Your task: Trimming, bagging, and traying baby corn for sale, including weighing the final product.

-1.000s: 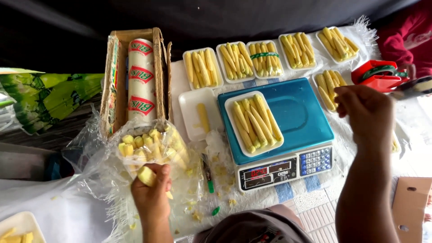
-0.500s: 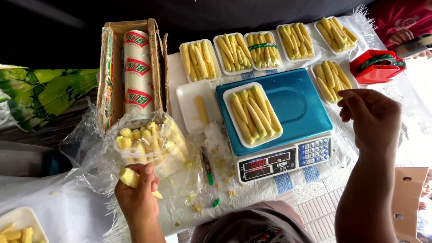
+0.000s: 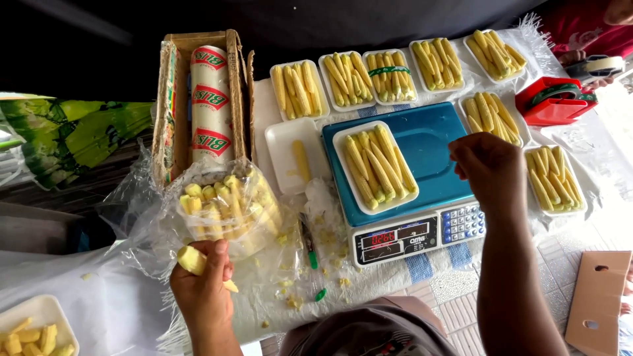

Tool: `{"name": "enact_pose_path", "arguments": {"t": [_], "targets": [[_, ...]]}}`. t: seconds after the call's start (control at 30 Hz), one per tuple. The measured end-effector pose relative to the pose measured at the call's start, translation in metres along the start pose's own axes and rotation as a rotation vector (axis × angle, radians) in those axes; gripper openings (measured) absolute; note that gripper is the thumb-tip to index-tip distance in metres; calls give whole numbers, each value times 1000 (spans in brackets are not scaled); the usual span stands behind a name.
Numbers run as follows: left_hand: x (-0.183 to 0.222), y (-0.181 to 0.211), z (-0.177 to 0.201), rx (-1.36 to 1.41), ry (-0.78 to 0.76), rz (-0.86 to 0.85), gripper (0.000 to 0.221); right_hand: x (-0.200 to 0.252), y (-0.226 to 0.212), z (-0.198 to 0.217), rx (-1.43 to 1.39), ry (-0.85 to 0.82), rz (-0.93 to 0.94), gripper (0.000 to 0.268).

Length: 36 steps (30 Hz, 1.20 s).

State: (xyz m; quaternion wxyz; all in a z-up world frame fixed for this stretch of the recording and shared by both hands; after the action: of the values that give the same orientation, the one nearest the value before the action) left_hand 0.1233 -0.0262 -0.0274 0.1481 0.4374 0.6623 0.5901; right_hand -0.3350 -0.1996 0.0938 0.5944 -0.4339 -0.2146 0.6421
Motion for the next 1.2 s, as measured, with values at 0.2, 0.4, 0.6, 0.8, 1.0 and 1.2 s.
{"name": "enact_pose_path", "arguments": {"t": [0.2,0.4,0.6,0.8,1.0,1.2], "targets": [[8,21,-1,-31,-3,20,29,-33,58,-73,197,-134,221,18],[6,22,26,-123,104,77,45,-48,96,-131,363,-241,246,14],[2,12,41,-107,78,37,23,-40,59,-183,519,-422,88,21],[0,9,46,-73,67,74,18,-37,49,-208,622,-459,-7,36],[1,17,39,-143,57,79,38,-36,30,-194,461,-403,53,23],[-8,-7,27,57,-63,193,46,46,-7,-197,-142,-689,162,18]]}}
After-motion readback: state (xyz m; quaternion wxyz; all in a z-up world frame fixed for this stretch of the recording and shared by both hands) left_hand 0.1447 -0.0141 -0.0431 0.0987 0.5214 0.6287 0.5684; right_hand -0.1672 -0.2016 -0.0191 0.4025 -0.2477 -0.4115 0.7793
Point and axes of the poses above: each hand's wrist, its own x-axis away from the middle knuckle, its own z-axis out of the back of the hand, y = z × x, the point moved 9 cm from there along -x, towards the middle knuckle, and after that the axes turned 13 degrees about z, right-handed, at the moved point
